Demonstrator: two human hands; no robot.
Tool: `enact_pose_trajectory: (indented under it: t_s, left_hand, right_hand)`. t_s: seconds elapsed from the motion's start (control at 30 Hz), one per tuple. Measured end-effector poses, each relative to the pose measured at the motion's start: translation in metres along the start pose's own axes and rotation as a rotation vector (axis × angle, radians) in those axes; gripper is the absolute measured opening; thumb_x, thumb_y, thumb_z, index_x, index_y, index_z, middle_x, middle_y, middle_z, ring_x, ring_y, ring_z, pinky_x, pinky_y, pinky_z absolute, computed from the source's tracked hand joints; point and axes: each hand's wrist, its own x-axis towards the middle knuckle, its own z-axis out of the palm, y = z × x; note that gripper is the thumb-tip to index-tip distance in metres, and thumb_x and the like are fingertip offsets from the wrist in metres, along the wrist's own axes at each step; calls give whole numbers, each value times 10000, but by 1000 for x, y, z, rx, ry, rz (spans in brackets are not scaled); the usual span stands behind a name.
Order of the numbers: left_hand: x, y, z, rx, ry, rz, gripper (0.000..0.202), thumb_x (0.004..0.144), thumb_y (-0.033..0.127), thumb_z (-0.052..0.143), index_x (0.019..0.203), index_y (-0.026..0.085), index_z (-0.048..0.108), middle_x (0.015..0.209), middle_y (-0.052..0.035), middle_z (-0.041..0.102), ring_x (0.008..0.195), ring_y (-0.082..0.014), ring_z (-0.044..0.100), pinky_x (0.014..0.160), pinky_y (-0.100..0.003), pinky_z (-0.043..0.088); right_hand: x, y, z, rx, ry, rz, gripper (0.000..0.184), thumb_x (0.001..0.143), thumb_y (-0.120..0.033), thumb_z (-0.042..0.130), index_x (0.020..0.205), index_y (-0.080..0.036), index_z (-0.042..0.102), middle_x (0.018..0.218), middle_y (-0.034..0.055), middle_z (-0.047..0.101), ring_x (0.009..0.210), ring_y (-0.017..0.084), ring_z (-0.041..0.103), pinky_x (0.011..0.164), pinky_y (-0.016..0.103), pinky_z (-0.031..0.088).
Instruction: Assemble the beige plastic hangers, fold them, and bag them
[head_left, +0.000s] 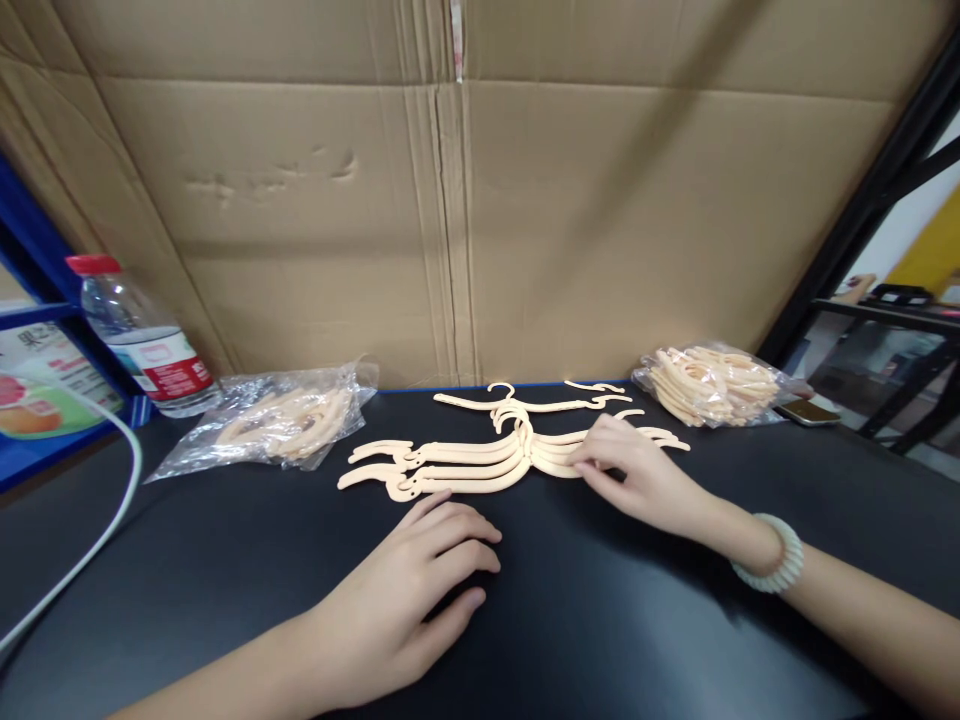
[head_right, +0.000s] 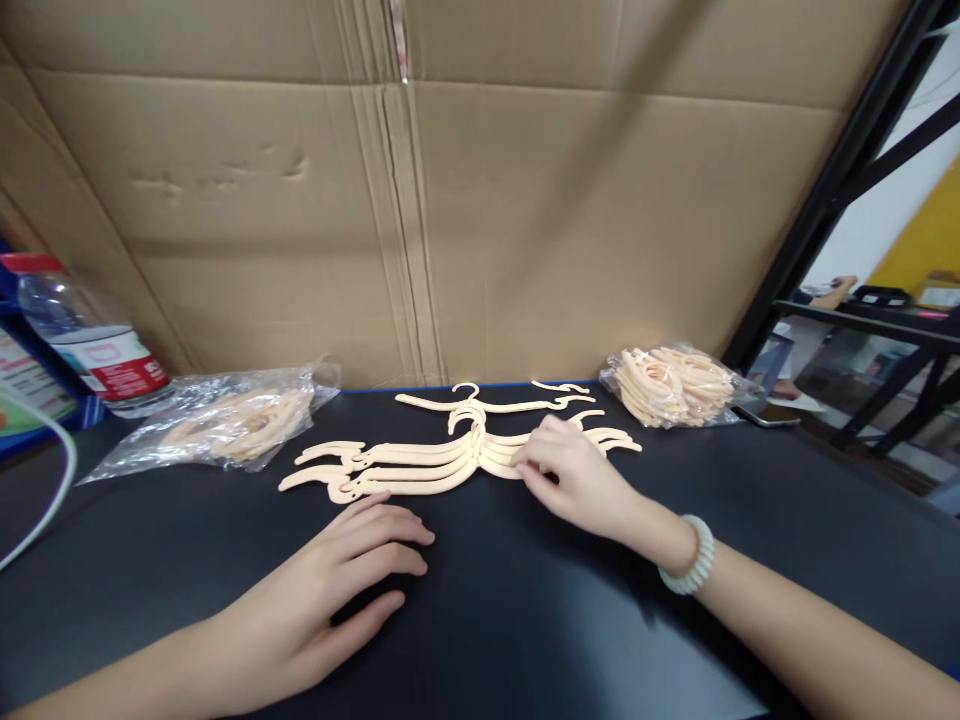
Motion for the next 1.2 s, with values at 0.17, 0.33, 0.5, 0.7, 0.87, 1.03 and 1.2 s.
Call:
enact_pose_trajectory:
  t_s: [0.17,0.33,0.5,0.7,0.87,1.03,1.2]
  left_hand:
    - [-2,-1,0,-8,11,17,262,888,96,474,1075,236,593,1175,-71,621,1125,-230,542,1046,-427,406]
    - [-3,-2,4,-15,61,17,248,890,110,470,1063,239,592,1176,-73,619,1117,-230,547,1032,-417,425]
    - [-3,-3,6,-22,103,31,237,888,119,472,1049,240,596,1156,-79,634,1092,-229,566,1039,-413,420]
    - [-3,-1,1,-4,47,25,256,879,103,484,1067,240,591,1170,-75,627,1113,-232,558,1042,-428,413]
    - [-3,0,0,-19,37,38,266,871,92,486,1067,235,595,1157,-76,632,1103,-230,563,1035,-427,412]
    - [-3,0,0,-25,44,32,255,870,105,490,1061,228,607,1150,-81,637,1095,-232,565,1026,-431,420]
    - [-4,4,-3,-48,44,16,253,856,94,511,1047,222,616,1132,-74,647,1090,-229,572,1018,-425,436]
  right_hand:
    - [5,59,-19,-190,106,308,165,886,-194,528,953,-172,677,907,76,714,855,220,634,787,365,504]
    - [15,104,-31,-306,32,482,250,901,-113,472,1023,-126,689,931,103,738,812,198,684,757,310,533]
    - [32,125,-36,-438,-136,568,153,953,-208,549,1017,-137,669,1017,88,696,906,184,660,854,361,526]
    - [49,136,-36,-513,-336,630,230,955,-324,577,1117,-166,619,1128,75,633,939,189,637,821,379,548]
    - [51,132,-31,-545,-363,637,232,959,-323,570,1127,-170,614,1136,76,629,943,189,635,822,383,547]
    - [49,128,-28,-536,-271,618,210,955,-324,578,1072,-158,631,1083,67,649,910,178,641,813,376,546]
    - [49,119,-33,-458,-52,572,127,914,-164,562,878,-153,683,916,80,715,872,201,667,835,342,505]
